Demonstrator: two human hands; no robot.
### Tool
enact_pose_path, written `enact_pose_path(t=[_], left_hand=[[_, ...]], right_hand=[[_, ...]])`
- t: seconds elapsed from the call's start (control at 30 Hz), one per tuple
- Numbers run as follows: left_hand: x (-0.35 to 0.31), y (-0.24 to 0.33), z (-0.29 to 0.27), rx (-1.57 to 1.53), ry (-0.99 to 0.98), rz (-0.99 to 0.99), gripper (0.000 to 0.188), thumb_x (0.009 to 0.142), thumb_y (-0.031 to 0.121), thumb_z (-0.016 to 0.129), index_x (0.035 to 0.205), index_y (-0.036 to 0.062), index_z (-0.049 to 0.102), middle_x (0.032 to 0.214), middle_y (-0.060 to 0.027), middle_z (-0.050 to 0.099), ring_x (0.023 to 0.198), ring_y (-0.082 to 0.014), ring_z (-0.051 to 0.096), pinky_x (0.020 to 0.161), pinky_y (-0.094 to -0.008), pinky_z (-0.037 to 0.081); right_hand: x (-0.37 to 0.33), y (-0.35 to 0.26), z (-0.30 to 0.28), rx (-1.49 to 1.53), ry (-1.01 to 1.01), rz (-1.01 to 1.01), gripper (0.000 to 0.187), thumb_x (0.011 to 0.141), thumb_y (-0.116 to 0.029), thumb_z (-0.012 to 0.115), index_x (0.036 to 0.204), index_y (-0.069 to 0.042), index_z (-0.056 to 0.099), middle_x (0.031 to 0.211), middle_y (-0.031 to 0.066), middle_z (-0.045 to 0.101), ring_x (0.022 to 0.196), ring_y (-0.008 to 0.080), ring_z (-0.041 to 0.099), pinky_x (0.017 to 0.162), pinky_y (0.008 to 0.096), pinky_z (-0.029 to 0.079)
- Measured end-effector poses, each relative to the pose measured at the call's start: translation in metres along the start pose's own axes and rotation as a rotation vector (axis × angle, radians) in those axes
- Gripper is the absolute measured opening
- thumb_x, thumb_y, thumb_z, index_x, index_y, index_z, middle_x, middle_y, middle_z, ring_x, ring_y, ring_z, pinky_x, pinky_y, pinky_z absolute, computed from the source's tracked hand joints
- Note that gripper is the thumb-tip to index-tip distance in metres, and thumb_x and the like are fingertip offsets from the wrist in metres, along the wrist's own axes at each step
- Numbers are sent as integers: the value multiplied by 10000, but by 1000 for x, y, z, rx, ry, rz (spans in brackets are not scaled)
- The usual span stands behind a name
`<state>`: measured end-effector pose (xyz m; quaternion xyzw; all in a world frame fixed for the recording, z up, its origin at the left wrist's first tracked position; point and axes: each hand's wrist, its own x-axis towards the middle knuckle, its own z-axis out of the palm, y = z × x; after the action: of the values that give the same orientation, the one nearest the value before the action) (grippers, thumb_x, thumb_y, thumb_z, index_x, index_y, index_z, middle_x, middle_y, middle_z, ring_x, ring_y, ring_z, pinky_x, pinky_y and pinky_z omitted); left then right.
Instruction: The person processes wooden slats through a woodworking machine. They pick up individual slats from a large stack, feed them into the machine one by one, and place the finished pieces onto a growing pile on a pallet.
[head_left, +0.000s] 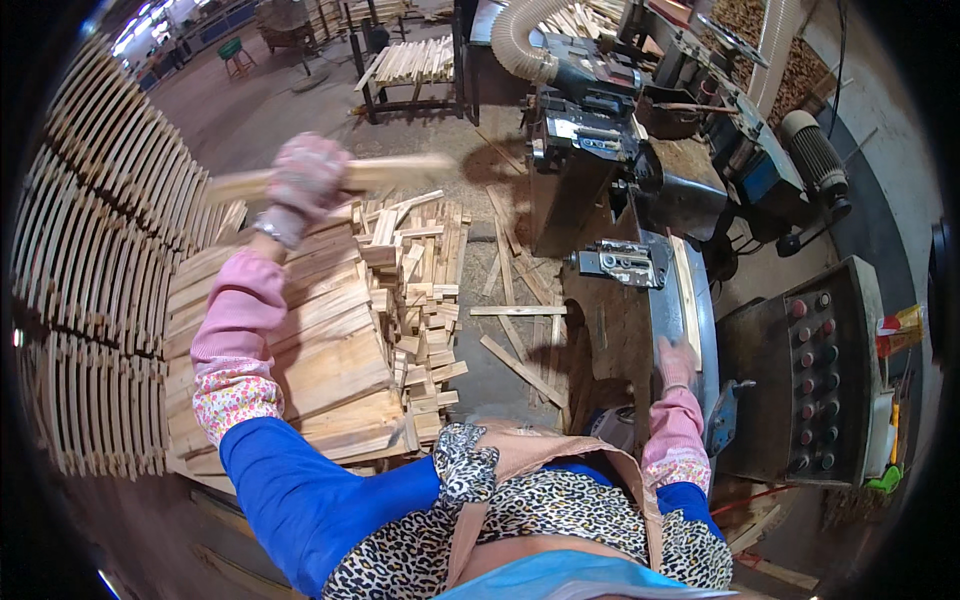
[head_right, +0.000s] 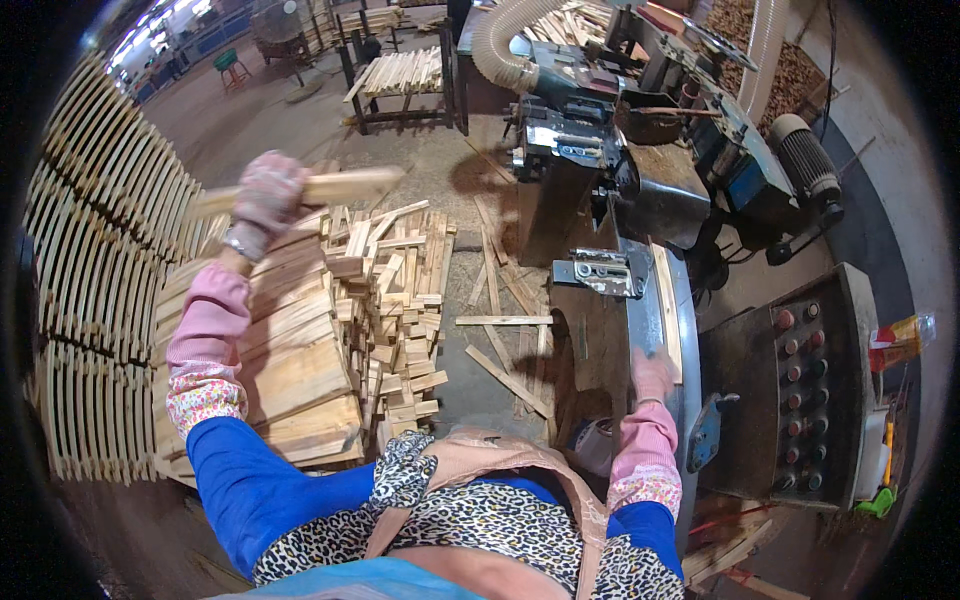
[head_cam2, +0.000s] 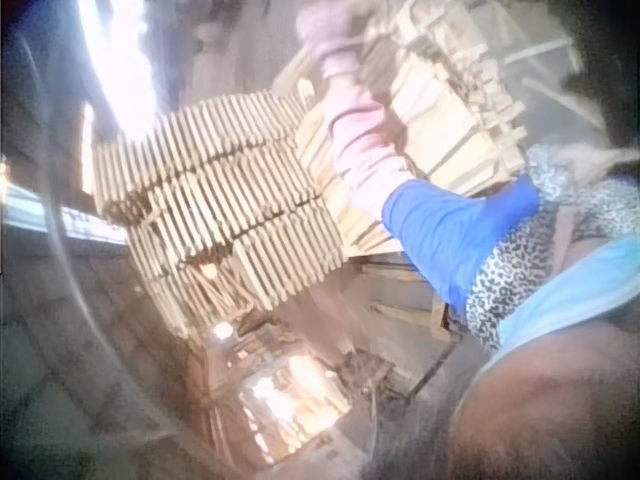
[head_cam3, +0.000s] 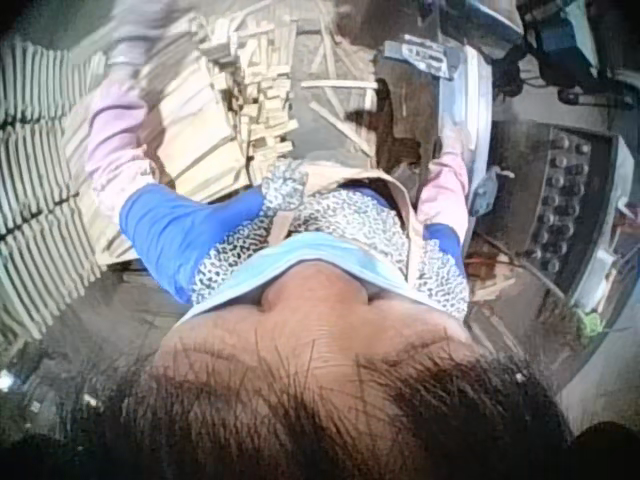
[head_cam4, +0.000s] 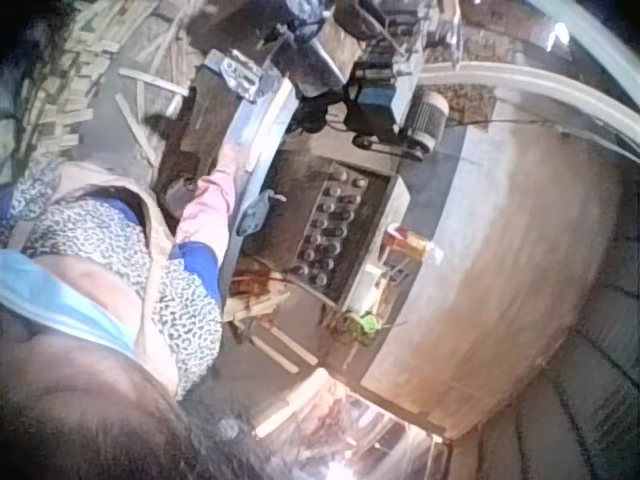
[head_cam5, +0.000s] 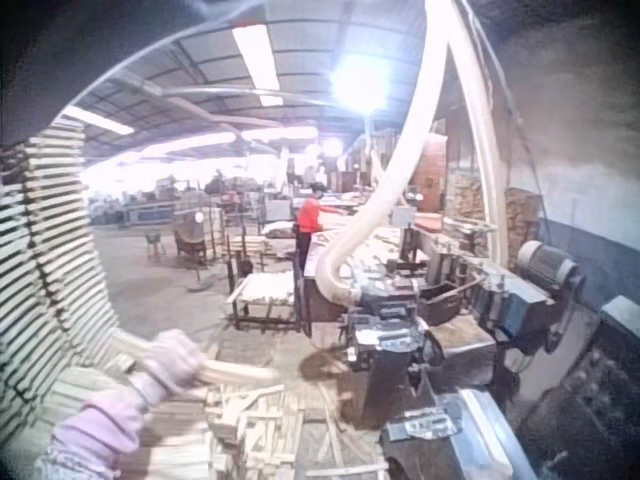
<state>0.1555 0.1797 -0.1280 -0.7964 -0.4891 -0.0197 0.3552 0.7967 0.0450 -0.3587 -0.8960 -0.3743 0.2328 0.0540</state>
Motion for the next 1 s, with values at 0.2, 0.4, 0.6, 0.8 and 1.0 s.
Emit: enact_pose_path(t=[0.2, 0.4, 0.6, 0.8, 1.0], left_hand=[[63, 193, -29, -284, 166, 577, 161, 797, 315, 678, 767, 157, 658, 842, -33, 634, 835, -226, 638, 945, -445, 522], [73, 249, -66, -437, 228, 660, 561, 854, 412, 722, 1348, 176, 601, 1291, -80, 633, 1307, -288, 545, 1212, -512, 313], [50, 167, -43, -457, -336, 193, 642, 859, 406, 758, 1411, 165, 535, 1403, -95, 554, 1358, -310, 481, 1213, -475, 310], [33, 145, -35, -446, -469, -35, 604, 870, 403, 735, 1397, 175, 547, 1416, -104, 558, 1343, -320, 493, 1145, -462, 377], [66, 131, 3, -515, -371, -47, 649, 889, 440, 710, 1431, 142, 516, 1430, -147, 565, 1310, -357, 537, 1109, -441, 425]], right_hand=[[-118, -161, -9, 882, -904, -984, 875, 906, -153, 751, 1623, -69, 256, 1651, 142, 325, 1505, 233, 327, 1231, 345, 245], [-126, -62, 31, 1022, -393, -848, 853, 875, -148, 754, 1596, -49, 310, 1579, 140, 425, 1444, 218, 413, 1193, 310, 310], [-163, 172, 24, 43, 164, -76, 761, 859, -297, 739, 1544, -155, 438, 1281, 192, 648, 1195, 399, 602, 1022, 486, 483], [-55, 206, 61, -210, 615, -113, 741, 865, -330, 742, 1519, -149, 443, 1113, 148, 660, 1017, 356, 622, 862, 497, 512], [102, 100, 42, 78, 868, -260, 698, 900, -413, 692, 1512, -204, 431, 1217, 152, 663, 1107, 368, 630, 938, 505, 509]])
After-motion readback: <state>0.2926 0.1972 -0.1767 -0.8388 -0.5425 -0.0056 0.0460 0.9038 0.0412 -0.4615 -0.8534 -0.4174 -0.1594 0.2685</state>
